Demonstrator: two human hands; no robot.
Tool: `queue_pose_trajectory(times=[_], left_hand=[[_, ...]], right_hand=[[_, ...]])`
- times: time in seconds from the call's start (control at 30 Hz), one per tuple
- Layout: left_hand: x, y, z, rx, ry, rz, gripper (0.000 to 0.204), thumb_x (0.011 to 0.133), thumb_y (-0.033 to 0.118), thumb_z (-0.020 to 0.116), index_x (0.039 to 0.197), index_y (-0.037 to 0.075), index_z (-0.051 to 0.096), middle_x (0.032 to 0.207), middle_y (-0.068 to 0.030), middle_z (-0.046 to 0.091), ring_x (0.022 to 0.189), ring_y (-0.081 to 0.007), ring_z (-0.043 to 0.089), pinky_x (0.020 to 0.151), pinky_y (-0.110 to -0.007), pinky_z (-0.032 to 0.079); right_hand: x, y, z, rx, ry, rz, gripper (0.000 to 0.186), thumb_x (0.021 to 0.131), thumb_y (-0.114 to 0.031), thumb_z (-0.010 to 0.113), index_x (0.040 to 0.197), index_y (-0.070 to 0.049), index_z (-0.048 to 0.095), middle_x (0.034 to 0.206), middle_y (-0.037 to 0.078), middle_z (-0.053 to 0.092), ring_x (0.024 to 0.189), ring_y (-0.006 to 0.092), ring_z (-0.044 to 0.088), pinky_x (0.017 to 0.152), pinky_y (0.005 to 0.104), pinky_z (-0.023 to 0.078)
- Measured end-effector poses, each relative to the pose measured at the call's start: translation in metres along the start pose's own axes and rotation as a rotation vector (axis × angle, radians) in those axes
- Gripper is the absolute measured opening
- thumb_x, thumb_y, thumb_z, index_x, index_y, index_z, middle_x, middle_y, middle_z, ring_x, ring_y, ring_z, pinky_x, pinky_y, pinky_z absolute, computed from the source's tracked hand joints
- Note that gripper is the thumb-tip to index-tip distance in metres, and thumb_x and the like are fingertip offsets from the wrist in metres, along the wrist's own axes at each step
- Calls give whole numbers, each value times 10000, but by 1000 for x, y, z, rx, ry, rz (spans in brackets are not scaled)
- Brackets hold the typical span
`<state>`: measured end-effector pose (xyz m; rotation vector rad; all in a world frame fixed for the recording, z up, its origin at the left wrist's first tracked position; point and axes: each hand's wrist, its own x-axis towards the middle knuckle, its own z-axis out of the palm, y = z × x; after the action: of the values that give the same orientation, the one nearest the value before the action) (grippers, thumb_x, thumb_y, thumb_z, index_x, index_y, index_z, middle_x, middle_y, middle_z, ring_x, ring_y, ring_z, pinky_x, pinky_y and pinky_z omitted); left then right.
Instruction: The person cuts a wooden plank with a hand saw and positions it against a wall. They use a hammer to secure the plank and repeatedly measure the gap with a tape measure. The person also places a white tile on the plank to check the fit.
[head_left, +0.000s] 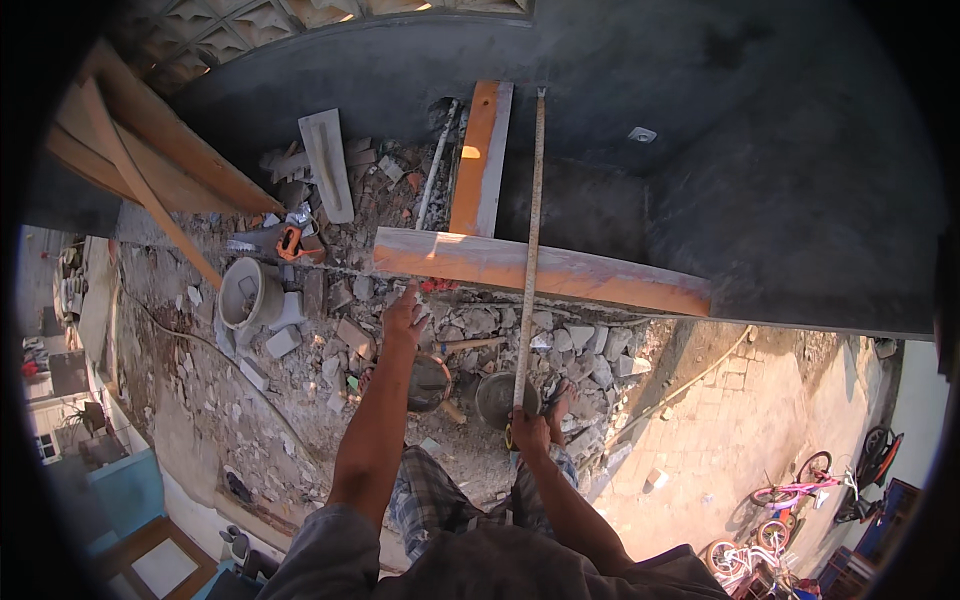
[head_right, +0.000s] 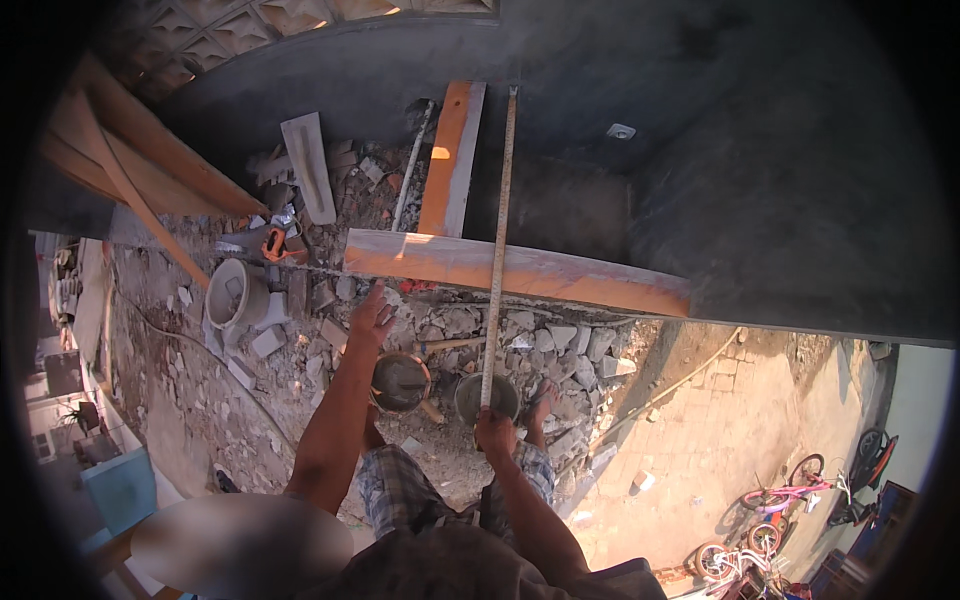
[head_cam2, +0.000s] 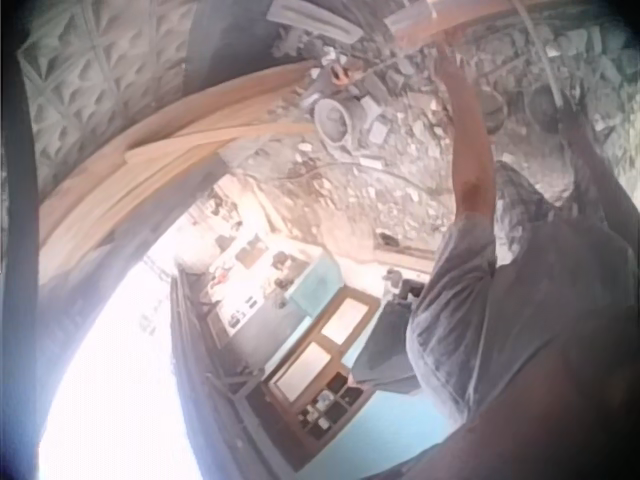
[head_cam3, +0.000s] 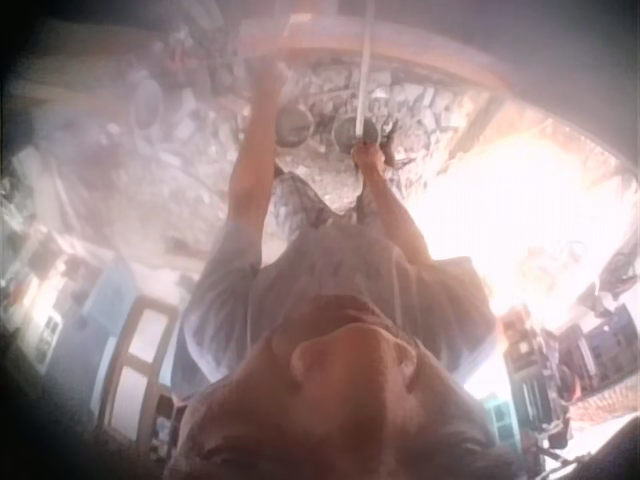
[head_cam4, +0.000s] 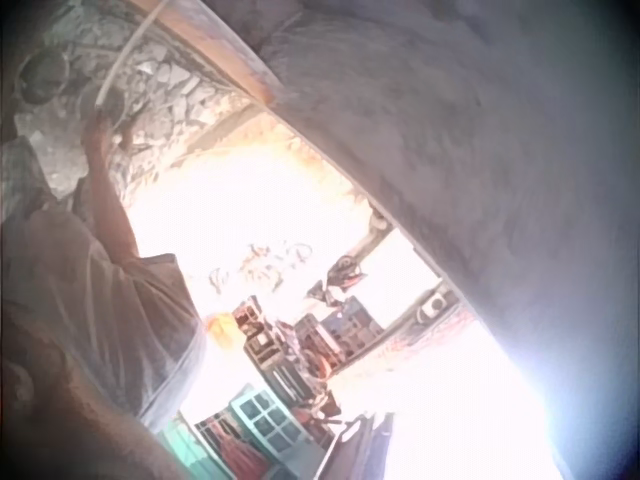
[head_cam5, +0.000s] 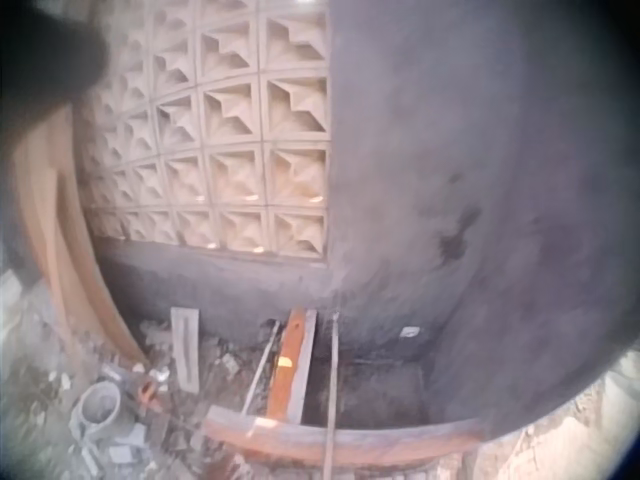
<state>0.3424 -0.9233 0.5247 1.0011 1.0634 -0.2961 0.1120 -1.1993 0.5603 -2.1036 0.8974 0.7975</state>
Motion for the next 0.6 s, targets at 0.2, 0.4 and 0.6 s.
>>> queue_pose_trajectory(times=[0.2,0.4,0.6], left_hand=[[16,4,20,-54,-92,-16,899,875,461,833,1576,104,398,1645,-143,344,1499,-344,352,1192,-476,364],[40,5,22,-118,-40,-9,793,917,360,811,1536,55,419,1587,-124,431,1443,-317,440,1153,-426,436],[44,1,36,-220,-44,0,613,937,235,797,1434,6,522,1435,-133,557,1328,-290,550,1156,-413,459]], right_hand=[[3,-32,-7,25,-37,76,472,976,-534,520,1008,-163,810,964,186,764,1006,443,703,888,532,523],[10,-27,4,56,-87,41,491,972,-544,525,1042,-145,803,1001,189,763,1034,444,697,908,533,509],[14,-23,7,17,-132,118,506,970,-563,524,1089,-152,793,1044,202,759,1082,455,681,932,538,504]])
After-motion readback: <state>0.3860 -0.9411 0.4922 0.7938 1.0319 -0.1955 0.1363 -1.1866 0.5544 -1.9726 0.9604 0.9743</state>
